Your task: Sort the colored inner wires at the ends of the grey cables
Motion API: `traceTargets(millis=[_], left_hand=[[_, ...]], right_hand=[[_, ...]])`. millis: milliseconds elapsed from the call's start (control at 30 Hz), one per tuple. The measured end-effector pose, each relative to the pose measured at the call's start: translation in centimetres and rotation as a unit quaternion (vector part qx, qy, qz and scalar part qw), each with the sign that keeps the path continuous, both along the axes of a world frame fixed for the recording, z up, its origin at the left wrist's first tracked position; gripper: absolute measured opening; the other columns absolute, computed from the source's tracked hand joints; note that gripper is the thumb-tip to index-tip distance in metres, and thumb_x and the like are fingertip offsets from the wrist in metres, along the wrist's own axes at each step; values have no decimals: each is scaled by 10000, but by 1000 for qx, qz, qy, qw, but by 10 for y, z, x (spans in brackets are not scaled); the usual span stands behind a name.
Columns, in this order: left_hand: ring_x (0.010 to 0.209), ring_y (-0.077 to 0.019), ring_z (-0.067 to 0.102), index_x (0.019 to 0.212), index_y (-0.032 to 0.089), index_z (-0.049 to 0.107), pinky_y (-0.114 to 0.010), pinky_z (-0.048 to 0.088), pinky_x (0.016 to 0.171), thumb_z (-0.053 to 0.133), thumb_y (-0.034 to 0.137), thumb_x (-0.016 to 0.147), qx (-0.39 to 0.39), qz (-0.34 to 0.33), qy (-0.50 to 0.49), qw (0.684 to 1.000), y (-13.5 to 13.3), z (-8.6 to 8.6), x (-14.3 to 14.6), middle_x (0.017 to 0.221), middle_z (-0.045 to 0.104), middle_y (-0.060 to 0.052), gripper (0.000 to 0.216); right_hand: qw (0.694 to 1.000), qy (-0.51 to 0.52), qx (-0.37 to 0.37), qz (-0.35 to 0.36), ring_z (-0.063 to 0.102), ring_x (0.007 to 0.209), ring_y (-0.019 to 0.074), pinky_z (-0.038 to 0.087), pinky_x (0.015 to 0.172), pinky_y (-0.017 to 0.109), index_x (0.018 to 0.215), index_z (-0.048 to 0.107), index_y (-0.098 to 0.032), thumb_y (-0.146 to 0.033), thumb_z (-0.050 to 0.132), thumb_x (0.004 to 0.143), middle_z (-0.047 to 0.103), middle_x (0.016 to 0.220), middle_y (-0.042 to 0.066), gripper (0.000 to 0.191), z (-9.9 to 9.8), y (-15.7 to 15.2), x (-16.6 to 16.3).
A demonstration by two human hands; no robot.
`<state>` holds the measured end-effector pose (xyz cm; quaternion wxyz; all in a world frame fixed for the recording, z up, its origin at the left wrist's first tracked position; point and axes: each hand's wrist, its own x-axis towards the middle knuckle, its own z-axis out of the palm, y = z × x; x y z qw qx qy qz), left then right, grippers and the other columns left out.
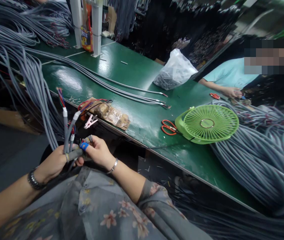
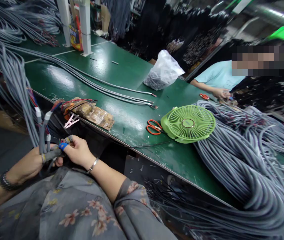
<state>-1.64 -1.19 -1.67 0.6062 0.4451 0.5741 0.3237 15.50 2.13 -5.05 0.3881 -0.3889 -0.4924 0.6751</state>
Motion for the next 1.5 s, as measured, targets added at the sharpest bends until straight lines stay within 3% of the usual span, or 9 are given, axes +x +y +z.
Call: traceTargets(millis=[100,233,633,767,967,1133,1233,1333,1500], left_hand=[[585,-227,700,564,224,806,-349,598,643,1019,478,513,-2,65,-57,996,-2,3,3,590,785,-92,336],[537,-205,674,608,233,772,-321,569,559,1006,416,497,0,173,-73,982,-6,-1,8,595,771,-54,317],[486,-160,569,590,247,675,-286,509,484,952,396,512,4,190,-73,979,-3,-2,8,534,662,-10,324],[481,-157,531,595,254,663,-293,479,473,951,423,547,10,169,-68,983,-1,-6,3,534,630,-10,337],[455,-146,452,614,273,692,-284,373,443,990,520,579,-10,82,-90,993,10,3,-11,489,570,3,389],[372,-93,342,640,248,734,-257,281,445,1045,558,491,-74,-6,-154,985,30,4,-20,386,490,42,464],[368,-78,330,668,246,717,-243,283,454,1068,548,495,-97,-22,-186,977,40,-2,-19,388,485,58,494],[371,-76,329,682,245,705,-233,288,447,1076,530,516,-106,-29,-207,972,45,-7,-18,394,475,70,497],[365,-76,338,696,229,742,-224,283,429,1080,474,548,-113,-31,-243,963,49,-13,-25,403,510,53,443]], right_hand=[[1000,28,10,-10,556,672,130,530,672,290,799,572,-258,-740,956,752,596,709,-65,619,-1,-1,-2],[999,31,-20,-29,520,611,125,494,599,282,806,569,-264,-767,952,752,566,662,-77,635,-10,-6,-7],[998,32,-47,-36,519,593,130,467,578,284,800,629,-249,-745,1026,703,615,660,-51,643,-18,-7,-6],[998,40,-46,-33,519,575,125,501,588,285,787,646,-242,-768,992,752,631,650,-47,630,-23,-7,-2],[985,82,-105,-107,477,545,103,501,560,257,845,733,-207,-890,789,922,648,694,-14,689,-22,14,11],[978,106,-165,-72,508,588,96,512,577,226,845,715,-197,-880,752,982,705,789,12,698,-8,45,14],[978,111,-169,-43,544,638,111,540,625,238,917,751,-192,-816,756,1027,757,878,38,633,-4,56,7],[979,116,-156,-62,585,700,139,578,705,275,972,786,-193,-748,761,1063,776,917,48,563,-7,60,-1],[971,159,-168,-67,635,747,167,624,766,311,947,796,-182,-766,702,1094,782,917,71,609,-16,62,-11]])
